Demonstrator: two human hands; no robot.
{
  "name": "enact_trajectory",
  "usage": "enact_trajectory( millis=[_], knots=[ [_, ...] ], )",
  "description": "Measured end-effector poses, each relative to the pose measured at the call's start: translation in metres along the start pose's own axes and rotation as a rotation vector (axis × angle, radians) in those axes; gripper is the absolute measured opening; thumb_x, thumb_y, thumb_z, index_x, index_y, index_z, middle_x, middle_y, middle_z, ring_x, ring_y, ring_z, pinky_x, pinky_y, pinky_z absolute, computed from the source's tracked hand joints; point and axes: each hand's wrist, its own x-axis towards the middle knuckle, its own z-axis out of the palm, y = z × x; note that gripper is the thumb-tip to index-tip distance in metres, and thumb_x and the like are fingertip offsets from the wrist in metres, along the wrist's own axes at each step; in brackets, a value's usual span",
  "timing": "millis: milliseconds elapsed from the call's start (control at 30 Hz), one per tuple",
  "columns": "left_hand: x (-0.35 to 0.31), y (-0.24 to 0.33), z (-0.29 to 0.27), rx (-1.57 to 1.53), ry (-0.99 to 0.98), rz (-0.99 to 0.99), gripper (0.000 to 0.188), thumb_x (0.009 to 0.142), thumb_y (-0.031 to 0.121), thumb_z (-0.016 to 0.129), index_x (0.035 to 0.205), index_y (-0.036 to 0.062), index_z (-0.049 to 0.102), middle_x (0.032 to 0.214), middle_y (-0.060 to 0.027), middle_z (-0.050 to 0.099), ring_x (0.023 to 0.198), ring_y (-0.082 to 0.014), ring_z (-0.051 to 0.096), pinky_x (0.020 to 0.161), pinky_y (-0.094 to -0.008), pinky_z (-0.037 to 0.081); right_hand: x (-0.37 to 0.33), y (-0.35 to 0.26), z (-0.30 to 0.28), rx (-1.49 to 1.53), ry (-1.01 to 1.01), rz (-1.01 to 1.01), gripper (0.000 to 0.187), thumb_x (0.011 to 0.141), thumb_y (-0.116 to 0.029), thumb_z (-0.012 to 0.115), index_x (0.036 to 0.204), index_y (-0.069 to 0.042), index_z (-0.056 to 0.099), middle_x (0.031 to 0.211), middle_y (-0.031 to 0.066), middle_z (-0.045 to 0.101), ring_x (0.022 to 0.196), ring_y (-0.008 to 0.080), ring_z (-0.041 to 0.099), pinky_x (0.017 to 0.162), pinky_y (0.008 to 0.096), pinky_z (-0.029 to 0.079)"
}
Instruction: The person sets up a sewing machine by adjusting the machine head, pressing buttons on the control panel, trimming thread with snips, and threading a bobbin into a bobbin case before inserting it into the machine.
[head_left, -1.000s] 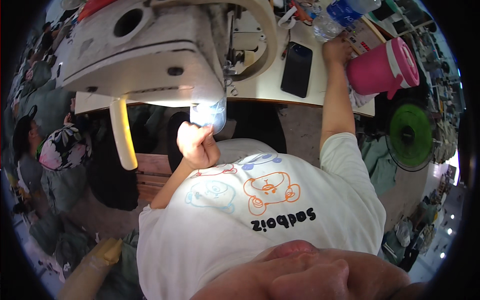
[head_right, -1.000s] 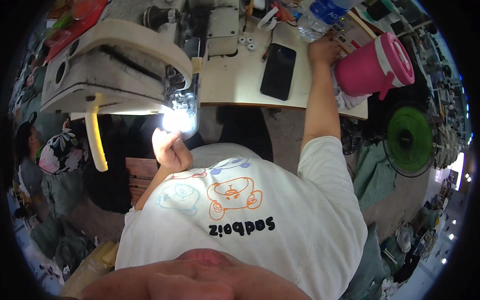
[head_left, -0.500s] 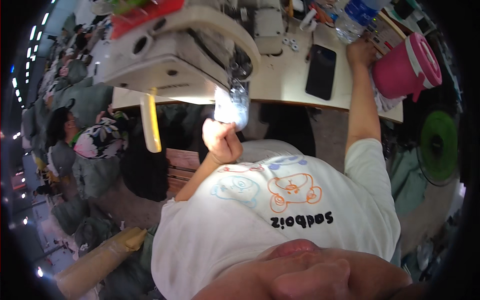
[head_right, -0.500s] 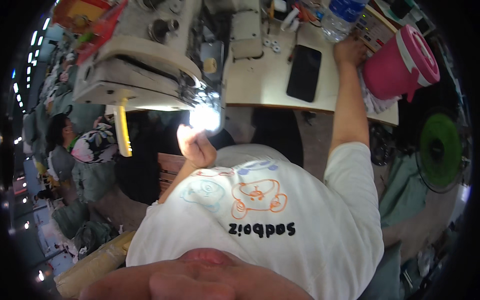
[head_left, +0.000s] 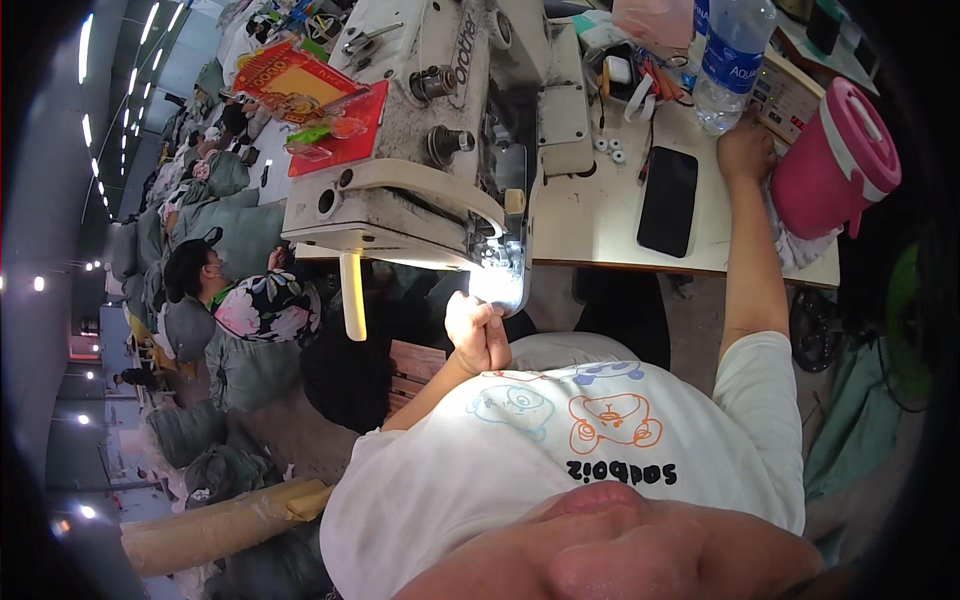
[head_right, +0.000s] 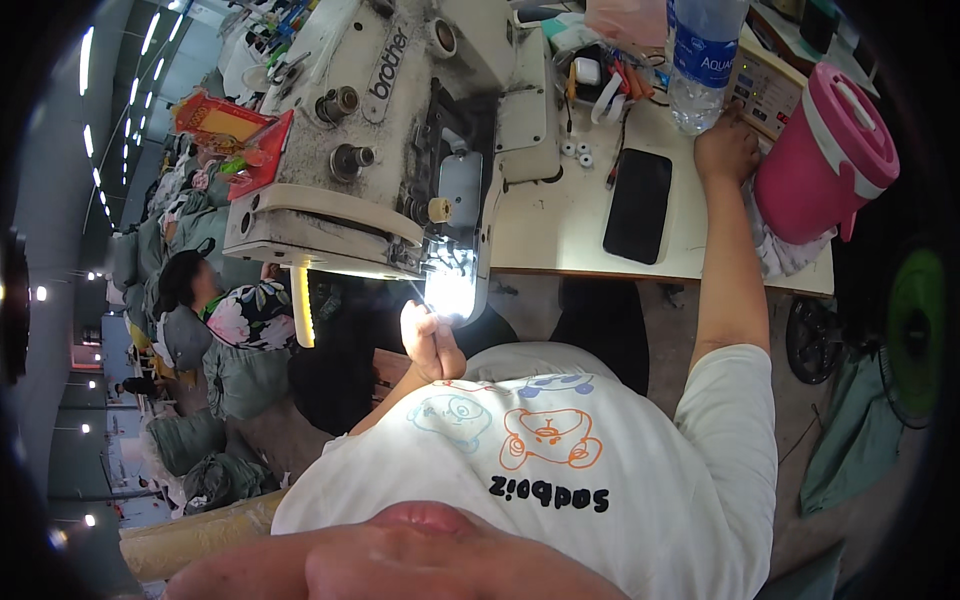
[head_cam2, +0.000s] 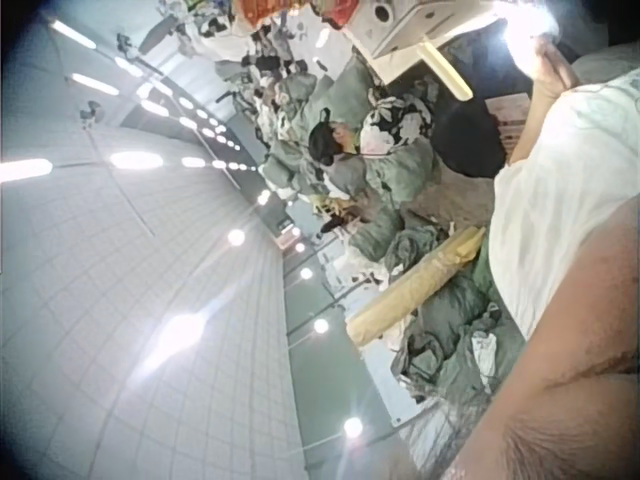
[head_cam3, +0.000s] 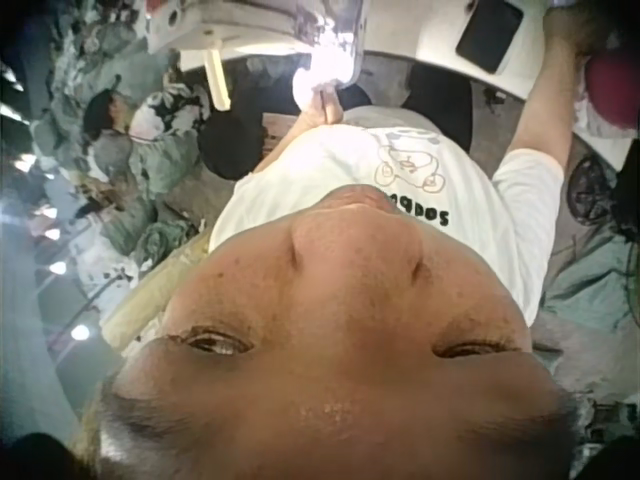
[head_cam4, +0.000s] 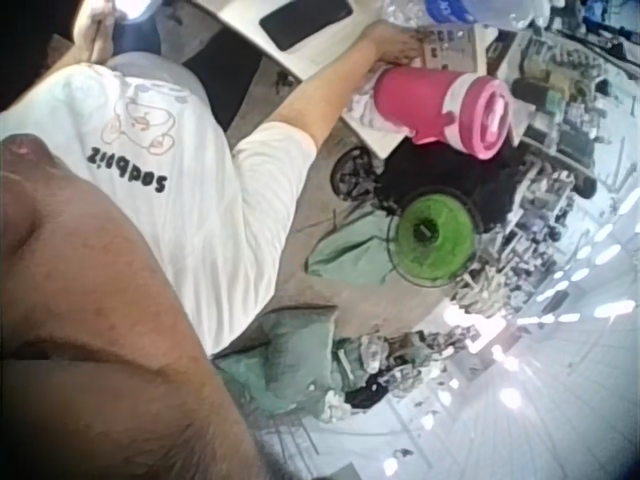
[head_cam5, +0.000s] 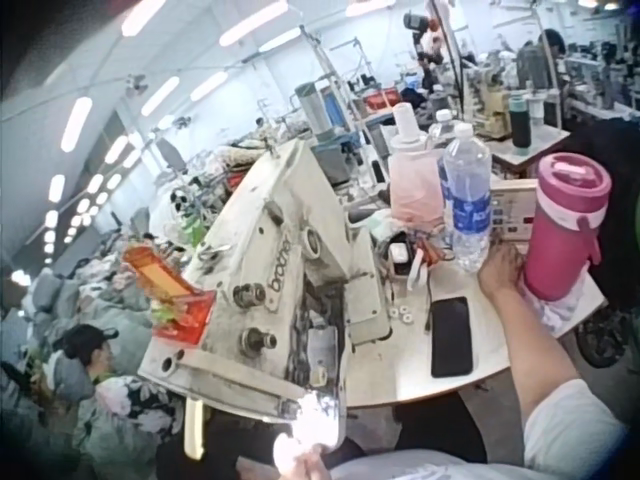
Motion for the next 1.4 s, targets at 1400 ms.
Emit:
enact_trajectory(
  millis=[1400],
  knots=[
    [0.0056, -0.0049, 0.0068, 0.092, 0.049, 0.076, 0.031, 0.052, 0.0, 0.056, 0.082, 0.004, 0.057, 0.062, -0.0052, 0.044, 0.05, -0.0245, 0.037, 0.053, -0.0372, 0.033, 0.0005, -0.0024, -0.0008, -0.016, -0.005, 0.004, 0.067, 0.1, -0.023, 0.041, 0.162, -0.002, 0.03, 0.139, 0.0258, 0.058, 0.128, 0.0431, 0.056, 0.108, 0.0566, 0.043]
  ],
)
